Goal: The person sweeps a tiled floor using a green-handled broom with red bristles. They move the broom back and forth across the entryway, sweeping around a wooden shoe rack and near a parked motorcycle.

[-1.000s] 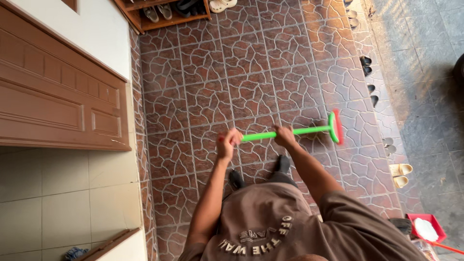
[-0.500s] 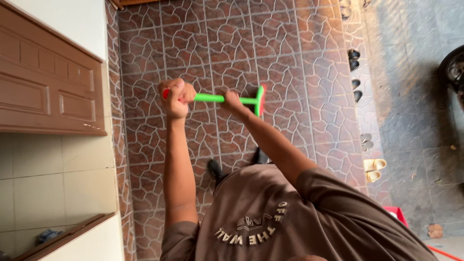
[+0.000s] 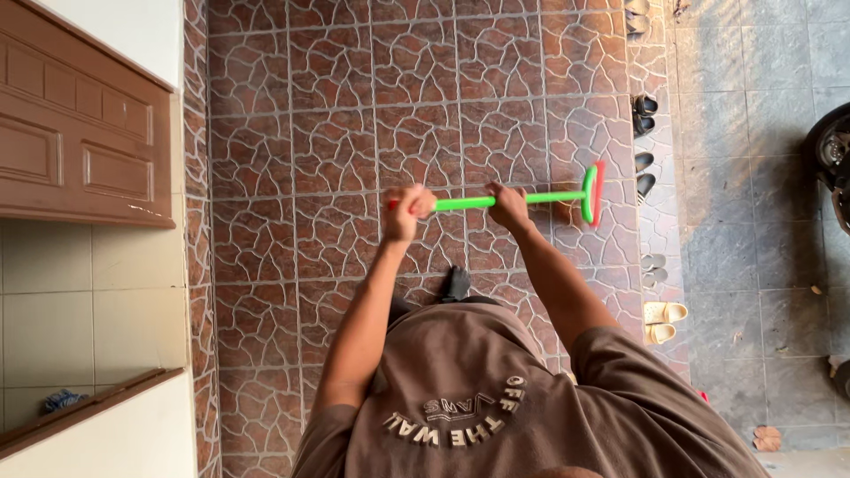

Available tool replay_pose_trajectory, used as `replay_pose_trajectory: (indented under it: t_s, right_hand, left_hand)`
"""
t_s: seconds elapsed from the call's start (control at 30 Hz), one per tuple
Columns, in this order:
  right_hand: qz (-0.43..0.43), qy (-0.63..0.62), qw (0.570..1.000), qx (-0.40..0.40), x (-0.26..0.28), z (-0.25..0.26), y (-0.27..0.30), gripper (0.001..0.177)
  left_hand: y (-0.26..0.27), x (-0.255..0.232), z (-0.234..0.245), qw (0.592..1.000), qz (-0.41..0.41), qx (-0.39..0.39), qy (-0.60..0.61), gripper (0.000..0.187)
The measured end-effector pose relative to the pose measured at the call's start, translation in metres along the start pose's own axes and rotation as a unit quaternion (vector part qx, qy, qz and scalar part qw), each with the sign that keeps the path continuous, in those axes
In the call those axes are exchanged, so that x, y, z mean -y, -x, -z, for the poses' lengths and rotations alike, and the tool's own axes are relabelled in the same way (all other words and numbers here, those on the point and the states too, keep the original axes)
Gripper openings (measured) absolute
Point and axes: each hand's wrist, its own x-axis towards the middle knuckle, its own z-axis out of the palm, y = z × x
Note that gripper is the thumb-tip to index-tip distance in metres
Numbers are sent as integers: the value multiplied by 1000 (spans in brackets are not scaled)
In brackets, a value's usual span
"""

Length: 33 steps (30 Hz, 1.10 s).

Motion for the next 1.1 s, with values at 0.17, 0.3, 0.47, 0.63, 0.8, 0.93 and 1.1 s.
replay_pose_trajectory:
  t_s: [0.17, 0.3, 0.47, 0.63, 0.8, 0.93, 1.1]
  right_hand:
    - [73, -42, 992, -90, 38, -7, -91, 44]
    - [130, -171, 969, -126, 104, -17, -147, 14]
    - [128, -165, 976, -54, 123, -36, -149, 27]
    - [83, -200, 975, -55, 76, -31, -115, 31]
    - [41, -146, 988, -23, 21, 2, -110, 19]
    - [-6, -56, 998, 38, 2, 16, -136, 48]
    - [-5, -51, 999, 19, 45, 9, -216, 42]
  left_hand:
    - [-42, -70, 2, 997, -63, 46, -24, 47]
    - [-79, -129, -5, 988, -78, 99, -88, 43]
    - [-119, -133, 3, 993, -43, 92, -60, 41]
    - [-134, -64, 15, 999, 9, 3, 42, 28]
    - [-140, 8, 22, 997, 73, 16, 33, 43]
    - [-161, 5, 39, 990, 101, 44, -84, 46]
    - [-188, -60, 51, 987, -18, -100, -127, 48]
